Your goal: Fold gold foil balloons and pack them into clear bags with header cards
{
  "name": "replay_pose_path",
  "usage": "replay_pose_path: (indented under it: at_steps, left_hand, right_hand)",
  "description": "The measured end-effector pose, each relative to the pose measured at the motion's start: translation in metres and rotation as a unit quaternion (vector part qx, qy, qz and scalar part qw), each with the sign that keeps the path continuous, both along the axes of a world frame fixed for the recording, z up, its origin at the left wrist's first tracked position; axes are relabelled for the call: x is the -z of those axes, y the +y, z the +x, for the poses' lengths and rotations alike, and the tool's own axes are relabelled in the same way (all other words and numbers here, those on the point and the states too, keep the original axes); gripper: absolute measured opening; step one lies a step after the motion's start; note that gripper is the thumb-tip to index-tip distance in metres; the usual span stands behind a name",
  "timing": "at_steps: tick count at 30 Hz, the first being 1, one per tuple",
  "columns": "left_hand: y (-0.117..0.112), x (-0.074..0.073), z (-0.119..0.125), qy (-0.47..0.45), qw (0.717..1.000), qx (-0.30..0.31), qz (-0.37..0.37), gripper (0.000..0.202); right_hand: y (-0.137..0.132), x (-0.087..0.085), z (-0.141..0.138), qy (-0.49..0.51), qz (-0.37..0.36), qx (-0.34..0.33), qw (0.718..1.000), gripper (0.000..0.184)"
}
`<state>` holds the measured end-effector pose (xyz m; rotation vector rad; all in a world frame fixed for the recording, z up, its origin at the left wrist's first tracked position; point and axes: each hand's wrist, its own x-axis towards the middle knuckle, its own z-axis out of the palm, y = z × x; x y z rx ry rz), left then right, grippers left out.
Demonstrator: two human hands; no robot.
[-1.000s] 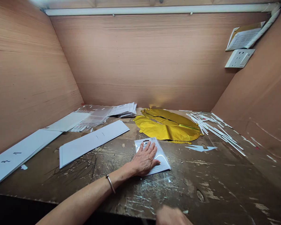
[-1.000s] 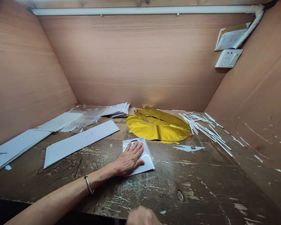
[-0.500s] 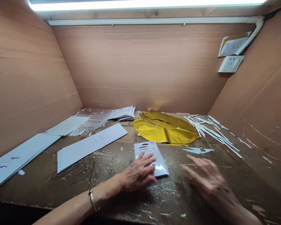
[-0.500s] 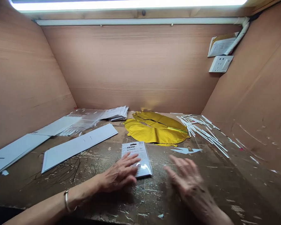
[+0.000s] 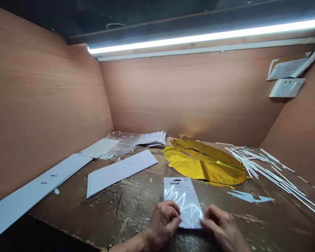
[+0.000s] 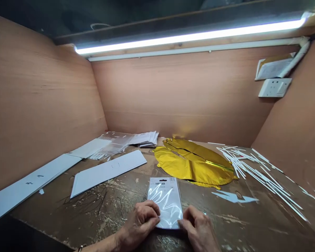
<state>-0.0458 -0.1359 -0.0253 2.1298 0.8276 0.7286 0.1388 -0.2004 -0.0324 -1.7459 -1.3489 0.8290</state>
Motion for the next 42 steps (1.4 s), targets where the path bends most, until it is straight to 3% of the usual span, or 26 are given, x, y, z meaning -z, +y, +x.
replay_pose_path:
  at_steps: [1, 3, 5, 8, 11, 13, 16, 19, 22, 26, 30, 34, 37, 39, 42]
  left_hand:
    - [0.001, 0.001, 0.0, -0.007, 1.0, -0.022, -0.004, 0.02]
    - [0.004, 0.004, -0.001, -0.032, 0.997, -0.076, 0.008, 0.015]
    - [0.01, 0.007, -0.005, -0.073, 0.989, -0.126, 0.005, 0.012]
    - [0.025, 0.01, -0.013, -0.164, 0.963, -0.186, -0.108, 0.012]
    - [0.05, 0.008, -0.021, -0.261, 0.906, -0.233, -0.24, 0.051]
    - [0.074, 0.004, -0.026, -0.309, 0.884, -0.24, -0.258, 0.061]
    - [0.123, -0.008, -0.033, -0.304, 0.898, -0.255, -0.187, 0.043]
    - [0.182, -0.021, -0.037, -0.163, 0.936, -0.303, -0.074, 0.025]
    - [0.241, -0.029, -0.037, -0.075, 0.938, -0.337, -0.009, 0.01]
    - [0.294, -0.034, -0.033, -0.016, 0.935, -0.348, 0.068, 0.027]
    - [0.324, -0.029, -0.027, 0.084, 0.946, -0.282, 0.137, 0.056]
    - [0.348, -0.01, -0.029, 0.261, 0.929, -0.2, 0.17, 0.068]
    - [0.365, 0.006, -0.033, 0.3, 0.926, -0.184, 0.136, 0.065]
    - [0.373, 0.013, -0.036, 0.309, 0.925, -0.183, 0.126, 0.067]
    - [0.376, 0.015, -0.039, 0.303, 0.919, -0.201, 0.153, 0.068]
  right_hand:
    - [0.003, 0.003, 0.0, 0.08, -0.01, 0.013, 0.997, 0.011]
    - [0.011, 0.005, -0.002, 0.232, -0.017, 0.018, 0.972, 0.033]
    - [0.018, 0.001, -0.004, 0.307, -0.009, 0.013, 0.951, 0.045]
    - [0.033, -0.015, -0.011, 0.323, 0.013, -0.003, 0.946, 0.049]
    - [0.056, -0.032, -0.02, 0.328, 0.039, -0.02, 0.944, 0.047]
    - [0.081, -0.039, -0.025, 0.333, 0.066, -0.031, 0.94, 0.043]
    - [0.133, -0.047, -0.031, 0.323, 0.097, -0.061, 0.939, 0.037]
    - [0.196, -0.055, -0.037, 0.282, 0.101, -0.057, 0.952, 0.034]
    - [0.262, -0.061, -0.043, 0.24, 0.09, -0.032, 0.966, 0.03]
    - [0.338, -0.059, -0.052, 0.167, 0.054, -0.011, 0.984, 0.017]
    - [0.385, -0.051, -0.064, 0.086, 0.033, -0.009, 0.996, 0.023]
    - [0.394, -0.046, -0.074, -0.002, 0.062, -0.012, 0.998, 0.025]
    - [0.377, -0.047, -0.065, -0.073, 0.119, -0.016, 0.99, 0.031]
    - [0.354, -0.05, -0.04, -0.115, 0.147, -0.035, 0.982, 0.034]
    - [0.306, -0.055, 0.031, -0.171, 0.159, -0.056, 0.971, 0.034]
